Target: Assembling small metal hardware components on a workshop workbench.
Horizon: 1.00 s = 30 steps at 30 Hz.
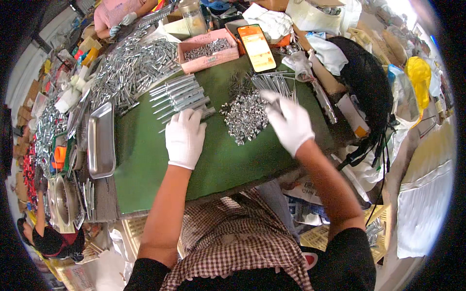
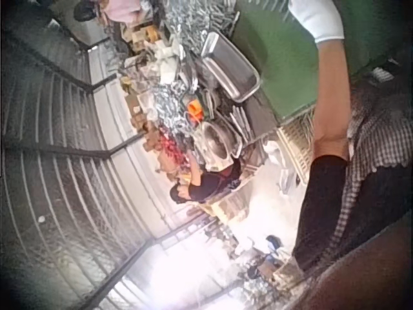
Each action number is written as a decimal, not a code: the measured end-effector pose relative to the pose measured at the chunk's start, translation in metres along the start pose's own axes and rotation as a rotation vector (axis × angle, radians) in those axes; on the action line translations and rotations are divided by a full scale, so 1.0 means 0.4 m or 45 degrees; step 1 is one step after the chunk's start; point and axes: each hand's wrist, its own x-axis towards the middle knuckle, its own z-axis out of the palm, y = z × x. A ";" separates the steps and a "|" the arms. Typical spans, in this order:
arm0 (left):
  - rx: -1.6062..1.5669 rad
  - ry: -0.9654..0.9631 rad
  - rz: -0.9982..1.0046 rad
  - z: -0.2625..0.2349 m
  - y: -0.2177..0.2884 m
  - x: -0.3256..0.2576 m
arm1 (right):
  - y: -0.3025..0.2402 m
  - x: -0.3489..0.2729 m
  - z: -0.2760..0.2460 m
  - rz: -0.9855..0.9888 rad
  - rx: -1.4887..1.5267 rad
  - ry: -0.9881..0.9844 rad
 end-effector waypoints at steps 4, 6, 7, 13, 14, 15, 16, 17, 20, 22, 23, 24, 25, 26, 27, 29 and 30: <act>-0.057 0.003 0.004 0.006 -0.003 0.006 | 0.084 0.176 -0.022 -0.074 -0.777 -0.020; -0.043 0.036 0.011 0.004 -0.012 0.004 | 0.113 0.249 -0.003 -0.138 -0.925 -0.045; -0.051 0.027 -0.002 0.005 -0.014 0.003 | 0.114 0.276 0.011 -0.029 -0.995 -0.167; -0.093 0.088 0.017 0.007 -0.015 -0.005 | 0.170 0.331 0.039 0.093 -1.077 -0.272; -0.107 0.089 0.028 0.007 -0.012 -0.003 | 0.177 0.334 0.034 0.100 -1.080 -0.267; -0.110 0.085 0.031 0.008 -0.013 -0.004 | 0.170 0.334 0.032 0.102 -1.073 -0.279; -0.096 0.081 0.034 0.009 -0.014 -0.003 | 0.165 0.331 0.026 0.107 -1.067 -0.290; -0.083 0.076 0.038 0.012 -0.011 -0.002 | 0.161 0.320 0.014 0.119 -1.067 -0.290; -0.018 0.066 0.007 0.017 -0.015 -0.004 | 0.047 0.265 -0.015 0.160 -0.948 -0.240; 0.020 0.071 0.016 0.019 -0.015 -0.005 | 0.023 0.200 -0.019 -0.082 -0.915 -0.097; 0.051 0.085 0.032 0.020 -0.019 -0.010 | -0.018 0.164 -0.027 0.060 -0.799 -0.188; 0.054 0.080 0.035 0.022 -0.018 -0.014 | -0.013 0.121 -0.030 -0.042 -0.667 -0.131; 0.005 0.115 0.046 0.029 -0.020 -0.018 | -0.024 0.079 -0.026 -0.092 -0.654 -0.102; -0.043 0.150 0.055 0.030 -0.021 -0.025 | -0.041 0.037 -0.023 -0.143 -0.640 -0.073; -0.039 0.146 0.056 0.020 -0.021 -0.032 | -0.063 0.001 -0.027 -0.106 -0.544 -0.149; -0.341 0.139 -0.003 -0.013 -0.026 -0.042 | -0.092 -0.067 -0.027 -0.094 -0.377 -0.250; -0.339 0.135 0.001 -0.039 -0.016 -0.047 | -0.093 -0.097 -0.024 -0.090 -0.324 -0.287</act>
